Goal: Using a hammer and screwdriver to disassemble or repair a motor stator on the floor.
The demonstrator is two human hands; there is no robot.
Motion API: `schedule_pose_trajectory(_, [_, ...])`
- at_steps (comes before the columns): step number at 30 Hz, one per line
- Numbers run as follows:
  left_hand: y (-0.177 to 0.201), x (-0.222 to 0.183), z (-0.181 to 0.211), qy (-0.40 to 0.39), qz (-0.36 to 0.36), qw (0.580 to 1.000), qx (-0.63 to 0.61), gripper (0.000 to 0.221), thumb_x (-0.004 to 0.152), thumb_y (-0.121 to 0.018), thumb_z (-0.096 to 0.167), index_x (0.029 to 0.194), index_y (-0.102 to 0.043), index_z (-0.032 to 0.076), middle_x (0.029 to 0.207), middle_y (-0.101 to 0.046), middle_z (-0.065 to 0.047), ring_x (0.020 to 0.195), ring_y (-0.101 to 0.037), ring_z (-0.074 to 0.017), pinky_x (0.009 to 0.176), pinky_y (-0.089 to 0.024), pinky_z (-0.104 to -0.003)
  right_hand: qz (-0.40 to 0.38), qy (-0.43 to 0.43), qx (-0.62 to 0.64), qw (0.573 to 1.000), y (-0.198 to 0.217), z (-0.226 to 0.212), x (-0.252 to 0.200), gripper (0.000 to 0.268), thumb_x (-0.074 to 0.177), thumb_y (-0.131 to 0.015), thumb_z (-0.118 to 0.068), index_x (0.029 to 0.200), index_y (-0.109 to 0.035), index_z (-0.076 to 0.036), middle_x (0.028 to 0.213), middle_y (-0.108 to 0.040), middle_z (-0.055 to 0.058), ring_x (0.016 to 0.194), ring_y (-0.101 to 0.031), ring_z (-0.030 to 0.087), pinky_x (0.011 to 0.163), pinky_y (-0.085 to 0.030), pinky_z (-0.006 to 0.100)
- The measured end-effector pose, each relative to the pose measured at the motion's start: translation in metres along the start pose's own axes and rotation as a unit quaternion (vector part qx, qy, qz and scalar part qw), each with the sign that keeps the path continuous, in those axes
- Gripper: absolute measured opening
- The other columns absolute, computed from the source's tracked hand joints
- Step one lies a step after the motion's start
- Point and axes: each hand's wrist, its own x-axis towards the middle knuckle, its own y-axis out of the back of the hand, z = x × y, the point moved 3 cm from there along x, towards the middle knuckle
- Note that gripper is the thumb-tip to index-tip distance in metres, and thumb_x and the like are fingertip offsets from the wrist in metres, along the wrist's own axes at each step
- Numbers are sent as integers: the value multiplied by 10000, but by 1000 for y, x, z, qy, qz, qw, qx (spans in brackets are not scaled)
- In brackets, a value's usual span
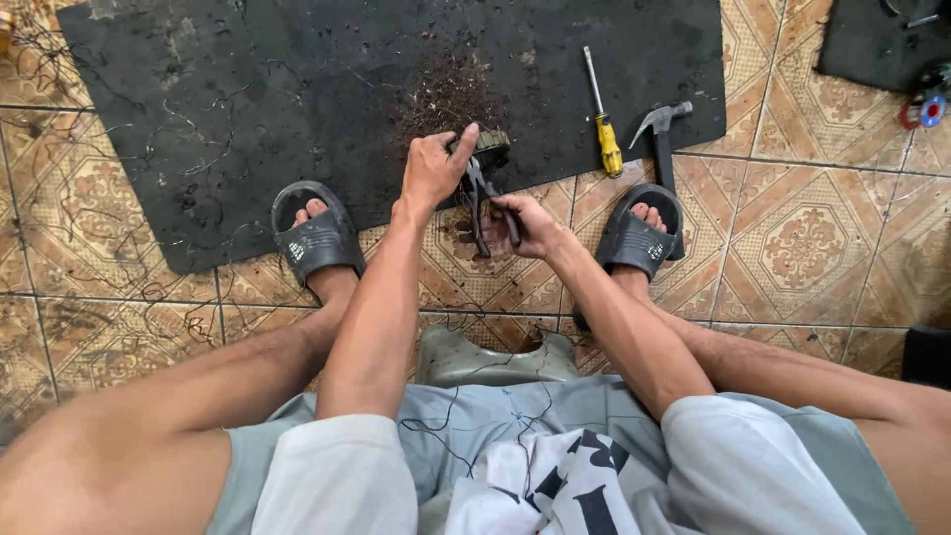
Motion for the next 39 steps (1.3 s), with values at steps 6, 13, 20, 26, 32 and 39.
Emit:
schedule_pose_trajectory(6, [6, -10, 6, -21, 7, 1000, -8, 828, 949, -546, 700, 1111, -743, -88, 1015, -727, -322, 1051, -669, -522, 893, -558, -590, 12, 19, -6, 1000, -18, 0, -5, 219, 947, -677, -219, 788, -584, -102, 655, -558, -25, 672, -662, 168, 632, -534, 216])
schedule_pose_trajectory(13, [19, -25, 45, -15, -8, 1000, 16, 772, 940, -526, 700, 1073, -770, -20, 1013, -729, -271, 1057, -686, -443, 899, -554, -577, 151, 212, -400, 879, -4, 5, 20, 215, 932, -724, -253, 887, -655, -54, 689, -595, 29, 622, -654, 177, 499, -549, 301])
schedule_pose_trajectory(20, [15, -13, 45, -68, -23, 996, 53, 757, 985, -493, 648, 1004, -781, -52, 874, -736, -277, 952, -721, -447, 824, -570, -563, 278, 216, -758, 550, 22, 18, 30, 343, 908, -687, -455, 999, -690, -124, 950, -710, 111, 951, -754, 356, 764, -632, 483])
schedule_pose_trajectory(26, [12, -11, 39, -112, 0, 992, 51, 780, 1006, -459, 704, 875, -777, 4, 777, -705, -260, 880, -713, -455, 706, -542, -585, 186, 264, -761, 563, 7, 13, -22, 256, 942, -703, -290, 950, -635, -44, 921, -658, 161, 871, -749, 414, 670, -646, 484])
schedule_pose_trajectory(32, [-3, -11, 41, -100, -26, 993, 53, 983, 986, -372, 812, 1024, -764, -89, 964, -733, -316, 1004, -721, -473, 878, -591, -572, 165, 210, -775, 573, -22, -16, -62, 418, 985, -657, -391, 803, -644, -15, 742, -722, 231, 850, -748, 452, 701, -589, 530])
schedule_pose_trajectory(39, [-17, -20, 49, -141, -33, 985, 95, 785, 1002, -464, 718, 813, -748, 11, 794, -717, -283, 822, -740, -454, 729, -601, -564, 127, 162, -779, 593, 17, 6, -37, 294, 892, -686, -322, 857, -646, -33, 767, -707, 254, 825, -737, 435, 651, -562, 518])
